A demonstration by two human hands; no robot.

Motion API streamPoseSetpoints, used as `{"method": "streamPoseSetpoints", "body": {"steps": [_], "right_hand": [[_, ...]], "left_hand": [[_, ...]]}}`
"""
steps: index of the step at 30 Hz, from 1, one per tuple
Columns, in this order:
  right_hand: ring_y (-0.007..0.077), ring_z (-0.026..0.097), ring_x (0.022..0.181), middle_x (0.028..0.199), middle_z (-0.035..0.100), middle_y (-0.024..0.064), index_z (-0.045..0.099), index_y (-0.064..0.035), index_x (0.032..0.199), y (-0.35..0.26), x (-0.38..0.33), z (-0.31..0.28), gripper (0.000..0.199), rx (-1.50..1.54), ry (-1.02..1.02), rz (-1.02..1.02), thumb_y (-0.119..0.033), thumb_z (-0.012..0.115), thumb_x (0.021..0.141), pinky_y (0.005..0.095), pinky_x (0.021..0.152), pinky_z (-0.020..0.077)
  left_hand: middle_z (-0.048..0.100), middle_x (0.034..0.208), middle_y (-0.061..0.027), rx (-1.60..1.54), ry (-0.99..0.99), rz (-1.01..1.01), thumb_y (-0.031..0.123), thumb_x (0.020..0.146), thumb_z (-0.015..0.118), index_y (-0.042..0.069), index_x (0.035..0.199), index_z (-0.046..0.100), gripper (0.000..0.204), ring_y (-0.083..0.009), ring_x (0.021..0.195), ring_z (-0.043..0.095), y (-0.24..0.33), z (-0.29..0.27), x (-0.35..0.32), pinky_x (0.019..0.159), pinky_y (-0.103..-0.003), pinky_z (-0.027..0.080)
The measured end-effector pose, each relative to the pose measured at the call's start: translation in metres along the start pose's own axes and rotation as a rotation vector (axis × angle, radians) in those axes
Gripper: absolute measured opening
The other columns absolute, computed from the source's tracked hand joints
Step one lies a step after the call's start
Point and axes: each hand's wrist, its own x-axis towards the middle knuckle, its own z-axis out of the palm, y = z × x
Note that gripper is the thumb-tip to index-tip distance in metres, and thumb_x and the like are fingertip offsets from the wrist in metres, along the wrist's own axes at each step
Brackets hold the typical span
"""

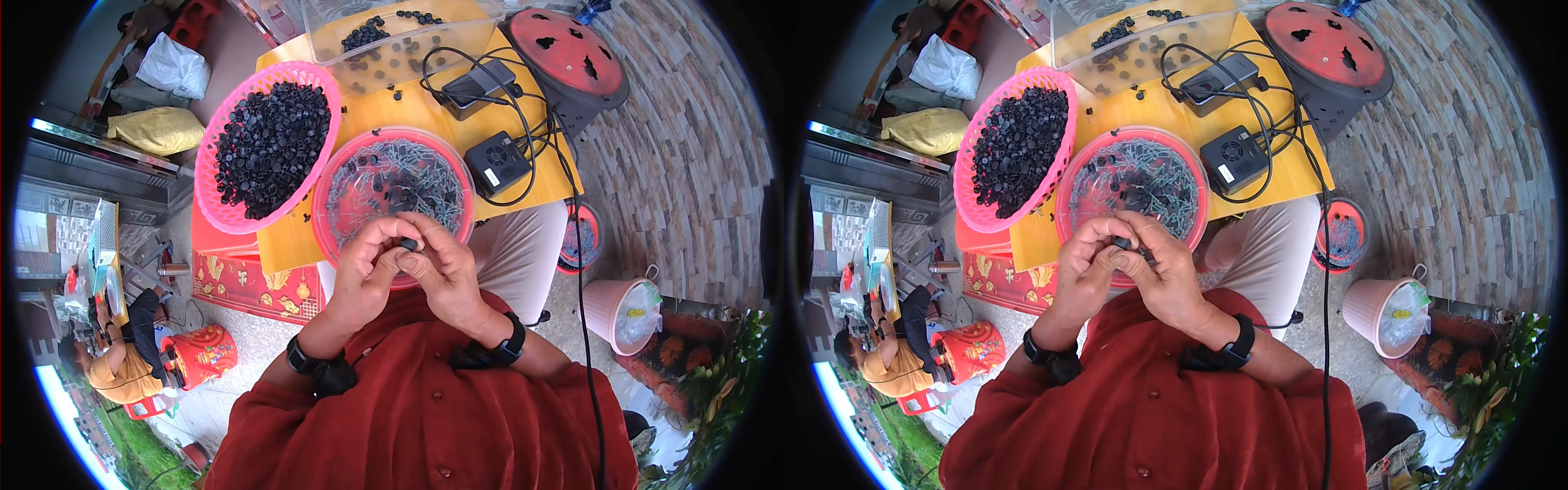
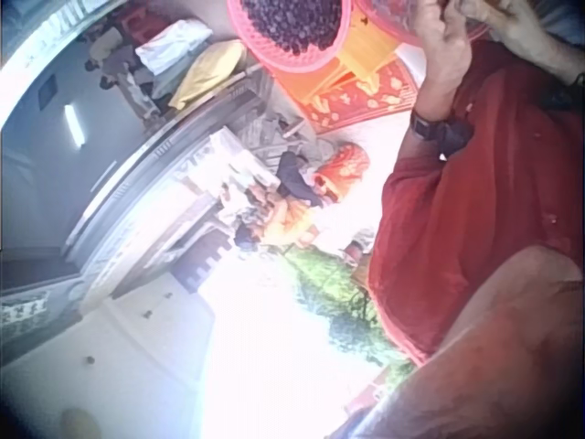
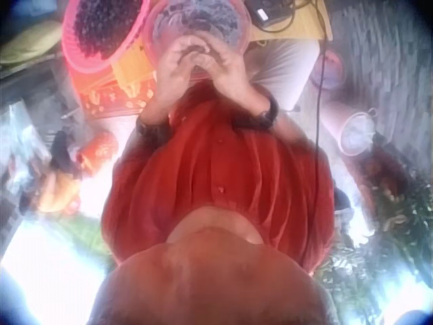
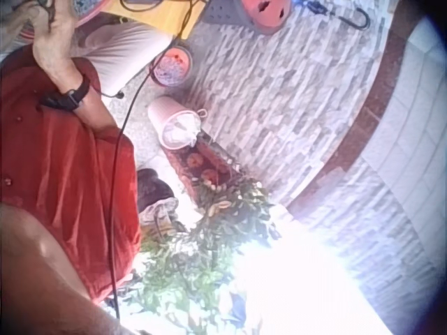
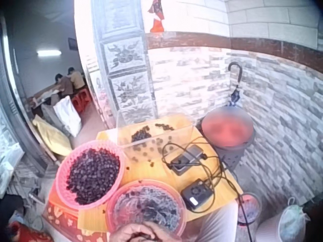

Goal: Manually sorting small black plastic components from a tray into a basket.

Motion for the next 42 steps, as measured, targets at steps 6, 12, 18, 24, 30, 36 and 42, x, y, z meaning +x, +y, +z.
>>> {"method": "streamPoseSetpoints", "body": {"steps": [6, 12, 18, 24, 30, 36, 42], "right_hand": [[0.0151, 0.053, 0.101, 0.111, 0.053, 0.0094, 0.042, 0.0027, 0.124, 0.004, 0.001, -0.008, 0.044, 0.184, -0.037, 0.122, -0.018, 0.056, 0.088, 0.0283, 0.087, 0.0425], [0.0136, 0.056, 0.097, 0.110, 0.057, 0.0114, 0.043, 0.0030, 0.124, 0.005, 0.000, -0.028, 0.041, 0.125, 0.055, 0.211, -0.011, 0.056, 0.088, 0.0251, 0.085, 0.0438], [0.0149, 0.057, 0.095, 0.108, 0.058, 0.0097, 0.048, 0.0023, 0.120, 0.008, -0.006, -0.042, 0.033, 0.084, 0.023, 0.275, -0.008, 0.052, 0.089, 0.0251, 0.079, 0.0461], [0.0144, 0.058, 0.092, 0.106, 0.059, 0.0099, 0.049, 0.0037, 0.118, 0.002, -0.007, -0.041, 0.031, 0.096, 0.046, 0.319, -0.005, 0.051, 0.089, 0.0242, 0.078, 0.0463], [0.0119, 0.059, 0.084, 0.099, 0.061, 0.0060, 0.054, 0.0019, 0.112, 0.015, -0.005, -0.055, 0.025, -0.200, 0.100, 0.154, -0.002, 0.053, 0.088, 0.0220, 0.067, 0.0478], [0.0279, 0.060, 0.073, 0.083, 0.060, 0.0133, 0.062, 0.0001, 0.093, 0.012, 0.008, -0.048, 0.023, -0.608, 0.036, -0.079, 0.000, 0.065, 0.071, 0.0316, 0.064, 0.0487], [0.0305, 0.057, 0.070, 0.076, 0.055, 0.0116, 0.064, -0.0028, 0.087, 0.006, 0.020, -0.033, 0.022, -1.082, 0.010, -0.183, -0.007, 0.069, 0.066, 0.0353, 0.063, 0.0477]], "left_hand": [[0.056, 0.094, -0.0049, -0.083, 0.046, -0.092, 0.004, 0.088, 0.050, 0.000, 0.105, 0.053, 0.018, -0.0101, 0.085, 0.053, -0.004, -0.003, 0.010, 0.077, -0.024, 0.044], [0.059, 0.095, -0.0071, -0.416, 0.132, -0.235, 0.006, 0.088, 0.053, 0.000, 0.109, 0.055, 0.022, -0.0117, 0.081, 0.057, -0.006, -0.035, 0.071, 0.075, -0.023, 0.048], [0.057, 0.100, -0.0131, -0.528, 0.328, 0.004, -0.002, 0.086, 0.053, -0.004, 0.110, 0.052, 0.025, -0.0180, 0.090, 0.057, 0.035, -0.052, 0.161, 0.081, -0.026, 0.048], [0.040, 0.121, -0.0243, -0.531, 0.451, 0.182, -0.002, 0.088, 0.046, -0.009, 0.128, 0.026, 0.045, -0.0299, 0.109, 0.048, 0.058, -0.074, 0.231, 0.094, -0.036, 0.045], [0.023, 0.135, -0.0273, -0.271, 0.326, -0.023, 0.016, 0.088, 0.054, -0.006, 0.132, 0.016, 0.062, -0.0347, 0.124, 0.033, 0.078, -0.040, 0.198, 0.094, -0.044, 0.044], [0.060, 0.088, -0.0044, 0.379, 0.058, -0.146, 0.014, 0.086, 0.059, -0.001, 0.106, 0.057, 0.025, -0.0077, 0.069, 0.055, 0.044, -0.034, 0.105, 0.060, -0.019, 0.043], [0.058, 0.085, -0.0100, 0.905, -0.007, -0.042, 0.007, 0.074, 0.065, 0.004, 0.089, 0.060, 0.016, -0.0225, 0.075, 0.058, -0.024, -0.049, 0.026, 0.060, -0.034, 0.046]]}}
